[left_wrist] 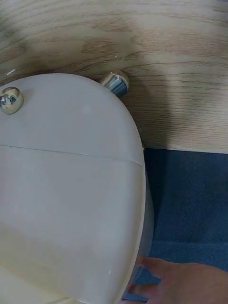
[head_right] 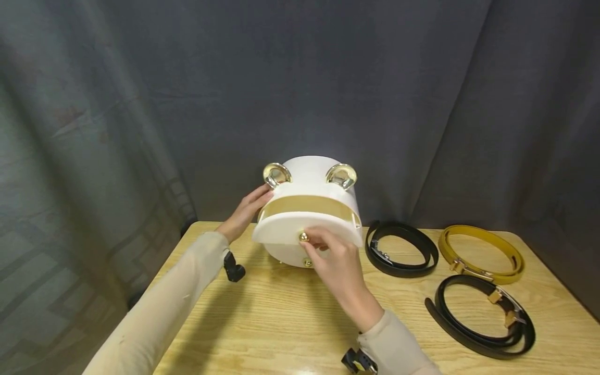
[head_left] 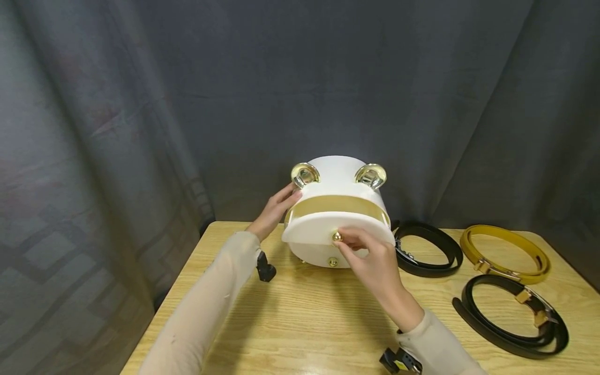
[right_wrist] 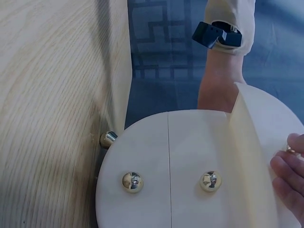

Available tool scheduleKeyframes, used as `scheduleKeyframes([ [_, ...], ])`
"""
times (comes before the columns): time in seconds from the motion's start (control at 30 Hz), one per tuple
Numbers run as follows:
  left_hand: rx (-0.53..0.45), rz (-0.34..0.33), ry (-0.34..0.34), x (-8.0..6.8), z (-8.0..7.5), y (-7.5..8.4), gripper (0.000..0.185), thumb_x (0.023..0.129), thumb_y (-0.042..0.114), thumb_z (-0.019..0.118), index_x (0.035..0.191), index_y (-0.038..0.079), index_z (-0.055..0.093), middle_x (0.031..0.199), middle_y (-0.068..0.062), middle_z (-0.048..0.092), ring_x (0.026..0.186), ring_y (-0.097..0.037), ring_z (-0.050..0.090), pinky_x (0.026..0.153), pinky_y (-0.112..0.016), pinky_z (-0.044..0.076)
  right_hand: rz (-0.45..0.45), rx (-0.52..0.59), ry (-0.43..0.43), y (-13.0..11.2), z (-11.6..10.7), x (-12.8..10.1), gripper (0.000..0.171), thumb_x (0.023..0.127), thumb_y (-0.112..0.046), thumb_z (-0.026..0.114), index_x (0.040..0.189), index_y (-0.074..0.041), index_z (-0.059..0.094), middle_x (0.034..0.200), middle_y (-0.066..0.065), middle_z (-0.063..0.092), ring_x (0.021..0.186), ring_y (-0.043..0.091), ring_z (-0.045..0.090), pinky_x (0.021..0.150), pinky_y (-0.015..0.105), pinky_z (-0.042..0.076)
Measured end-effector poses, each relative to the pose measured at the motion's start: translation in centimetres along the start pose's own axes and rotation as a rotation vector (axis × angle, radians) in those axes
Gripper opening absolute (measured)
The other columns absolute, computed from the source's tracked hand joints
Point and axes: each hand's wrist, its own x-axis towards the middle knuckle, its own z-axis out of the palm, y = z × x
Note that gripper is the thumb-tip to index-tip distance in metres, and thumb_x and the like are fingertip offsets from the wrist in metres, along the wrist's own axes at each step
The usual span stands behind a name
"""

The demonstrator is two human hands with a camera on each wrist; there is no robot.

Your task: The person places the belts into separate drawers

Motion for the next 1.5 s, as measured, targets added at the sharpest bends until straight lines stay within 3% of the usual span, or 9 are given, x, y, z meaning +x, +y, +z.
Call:
scheduleKeyframes([
  [0.33,-0.027,-0.023,0.016,0.1,0.0,0.1,0.057,0.104,0.029,0.050,0.156,0.015,0.032,0.160,-0.005,0.030,0.146,-0.023,0.027,0.118,-0.044,0.023,-0.031,0.009,0.014,-0.5,-0.2,-0.4,0.037,0.066,0.009,0.087,0.099,-0.004,0.075,0.084,0.005,0.075,0.066,0.015,0.070,0.061,0.021,0.056],
  [0.73,-0.020,-0.034,-0.032,-0.1,-0.5,0.4,0.058,0.104,0.030,0.049,0.157,0.017,0.029,0.162,-0.003,0.025,0.148,-0.021,0.022,0.119,-0.044,0.021,-0.024,0.033,-0.031,-1.4,-0.6,-0.9,0.036,0.067,0.007,0.087,0.100,-0.003,0.074,0.087,0.006,0.075,0.069,0.015,0.071,0.058,0.018,0.055],
  [1.0,-0.019,-0.036,-0.038,-0.2,-0.6,0.4,0.059,0.104,0.030,0.049,0.158,0.017,0.027,0.163,-0.002,0.023,0.148,-0.021,0.021,0.119,-0.044,0.019,-0.064,0.014,-0.008,-1.8,-0.9,-1.2,0.042,0.062,0.011,0.087,0.099,-0.002,0.075,0.086,0.007,0.075,0.067,0.017,0.070,0.059,0.018,0.056],
  [1.33,-0.010,-0.043,-0.044,0.0,-0.4,0.4,0.060,0.105,0.031,0.048,0.158,0.016,0.026,0.163,-0.002,0.021,0.149,-0.020,0.018,0.120,-0.044,0.017,-0.029,0.046,-0.009,-2.5,-1.4,-1.8,0.031,0.071,0.005,0.083,0.099,-0.002,0.075,0.088,0.008,0.075,0.071,0.017,0.070,0.070,0.015,0.054],
  [1.5,-0.009,-0.045,-0.039,0.0,-0.2,0.5,0.059,0.105,0.030,0.048,0.158,0.015,0.026,0.163,-0.003,0.022,0.149,-0.021,0.019,0.120,-0.043,0.017,-0.034,0.066,-0.010,-2.8,-1.5,-2.0,0.021,0.083,-0.011,0.081,0.100,-0.002,0.074,0.089,0.008,0.075,0.071,0.017,0.071,0.071,0.014,0.054],
])
